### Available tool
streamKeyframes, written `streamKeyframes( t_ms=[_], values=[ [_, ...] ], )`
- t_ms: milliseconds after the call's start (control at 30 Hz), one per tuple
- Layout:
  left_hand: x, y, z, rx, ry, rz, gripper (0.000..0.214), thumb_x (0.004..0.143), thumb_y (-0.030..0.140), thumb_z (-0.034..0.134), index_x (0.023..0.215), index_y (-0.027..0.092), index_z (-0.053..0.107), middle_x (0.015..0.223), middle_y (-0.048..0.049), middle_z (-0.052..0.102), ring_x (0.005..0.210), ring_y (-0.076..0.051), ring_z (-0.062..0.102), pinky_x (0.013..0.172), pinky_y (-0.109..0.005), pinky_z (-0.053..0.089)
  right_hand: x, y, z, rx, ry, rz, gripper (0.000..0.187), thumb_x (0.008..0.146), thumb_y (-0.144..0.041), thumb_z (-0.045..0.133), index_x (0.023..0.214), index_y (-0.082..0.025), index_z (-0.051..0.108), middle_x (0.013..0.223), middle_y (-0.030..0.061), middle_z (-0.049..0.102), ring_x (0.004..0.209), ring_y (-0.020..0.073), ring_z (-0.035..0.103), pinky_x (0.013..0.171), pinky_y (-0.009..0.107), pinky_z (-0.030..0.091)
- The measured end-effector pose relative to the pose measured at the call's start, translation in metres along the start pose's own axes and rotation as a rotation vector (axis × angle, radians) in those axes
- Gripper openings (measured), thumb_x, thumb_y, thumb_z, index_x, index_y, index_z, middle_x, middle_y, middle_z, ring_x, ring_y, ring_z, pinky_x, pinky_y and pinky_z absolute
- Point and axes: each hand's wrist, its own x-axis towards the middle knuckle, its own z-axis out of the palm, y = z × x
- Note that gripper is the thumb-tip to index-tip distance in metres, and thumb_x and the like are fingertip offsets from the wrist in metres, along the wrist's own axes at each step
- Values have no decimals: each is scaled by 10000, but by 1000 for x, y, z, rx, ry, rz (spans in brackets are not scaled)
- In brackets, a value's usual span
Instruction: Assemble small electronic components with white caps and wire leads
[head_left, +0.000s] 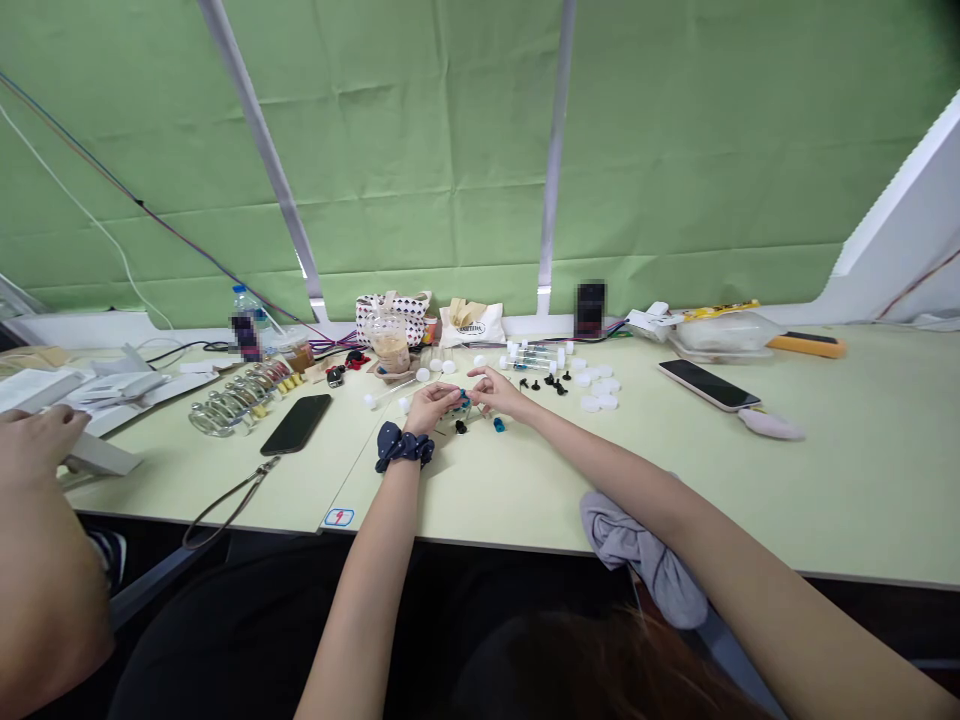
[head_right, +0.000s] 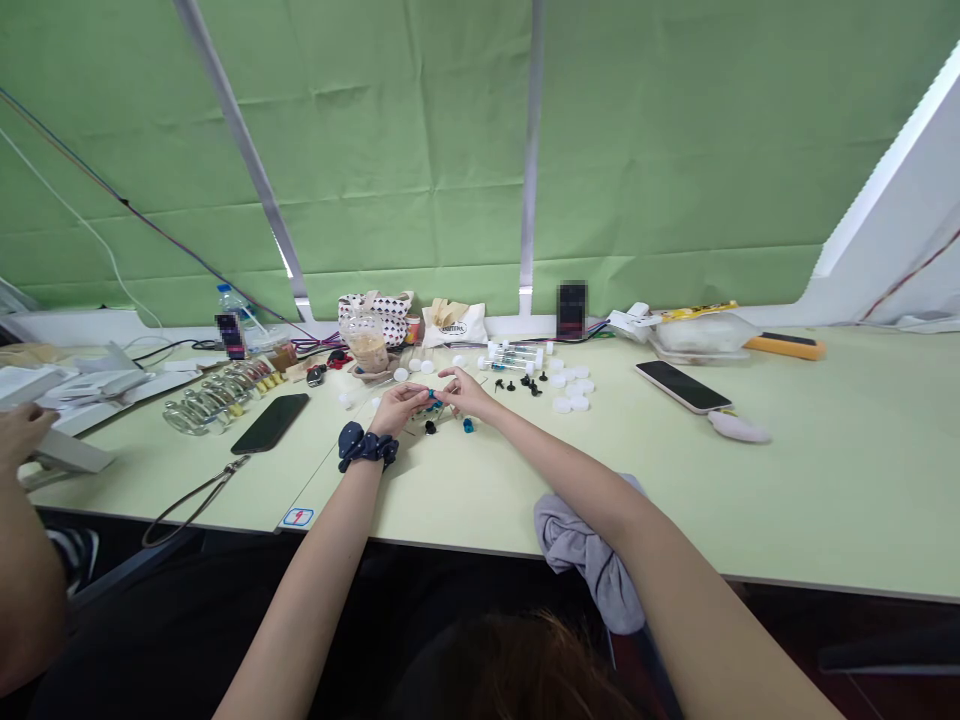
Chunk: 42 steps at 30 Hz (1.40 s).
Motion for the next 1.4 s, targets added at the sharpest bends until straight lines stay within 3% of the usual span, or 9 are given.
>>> streamKeyframes(
  t_ms=[133,300,433,600,767,900,1067,1200,1400],
  values=[
    [0,0,-1,5,-10,-2,404,551,347,812,840,120,644,816,-74,709,727,-184,672,820,-376,510,0,0,0,15,-14,66,302,873,-386,508,1113,-213,448,648,-19,589,598,111,607,454,171,479],
    [-1,1,0,26,9,1,416,542,367,813,834,121,649,828,-85,712,737,-190,671,827,-381,505,1,2,0,-12,14,17,359,810,-346,616,1109,-222,460,735,-5,606,685,124,620,455,162,485],
    [-1,1,0,38,7,-4,416,538,373,813,830,125,650,821,-81,712,727,-189,670,817,-380,503,1,1,0,2,-8,70,283,882,-360,506,1119,-215,452,685,-11,597,620,112,618,452,167,484],
    [-1,2,0,52,8,-1,427,536,382,814,835,120,660,821,-86,710,744,-198,670,826,-385,491,-1,-2,0,9,2,0,377,806,-328,624,1124,-217,456,739,-3,617,679,122,625,468,168,491],
    [-2,3,2,53,8,1,414,539,374,813,825,120,656,800,-74,709,709,-181,664,792,-360,501,-1,-2,0,21,-10,69,315,866,-375,529,1122,-209,453,661,-10,615,597,119,618,453,180,481],
    [-1,2,1,64,12,7,431,537,383,812,840,119,655,811,-83,711,733,-190,665,777,-354,509,0,-1,0,8,-3,15,391,798,-339,633,1123,-219,453,733,-2,631,668,128,634,467,173,490],
    [0,0,0,50,3,0,408,540,371,813,825,124,656,820,-78,710,708,-180,665,792,-361,501,1,1,0,35,-34,71,312,878,-382,503,1132,-211,442,659,-3,623,597,129,630,456,191,488],
    [1,0,-1,51,17,8,419,537,373,814,834,122,657,815,-83,711,735,-192,668,807,-371,496,0,0,0,18,-1,8,400,787,-336,644,1121,-223,457,764,3,631,682,132,639,467,182,501],
    [0,0,-1,53,11,-2,422,530,378,815,827,124,656,814,-80,711,716,-184,667,796,-365,502,0,-1,0,36,-17,77,299,871,-376,523,1112,-212,454,670,-5,616,601,122,625,446,180,483]
  ],
)
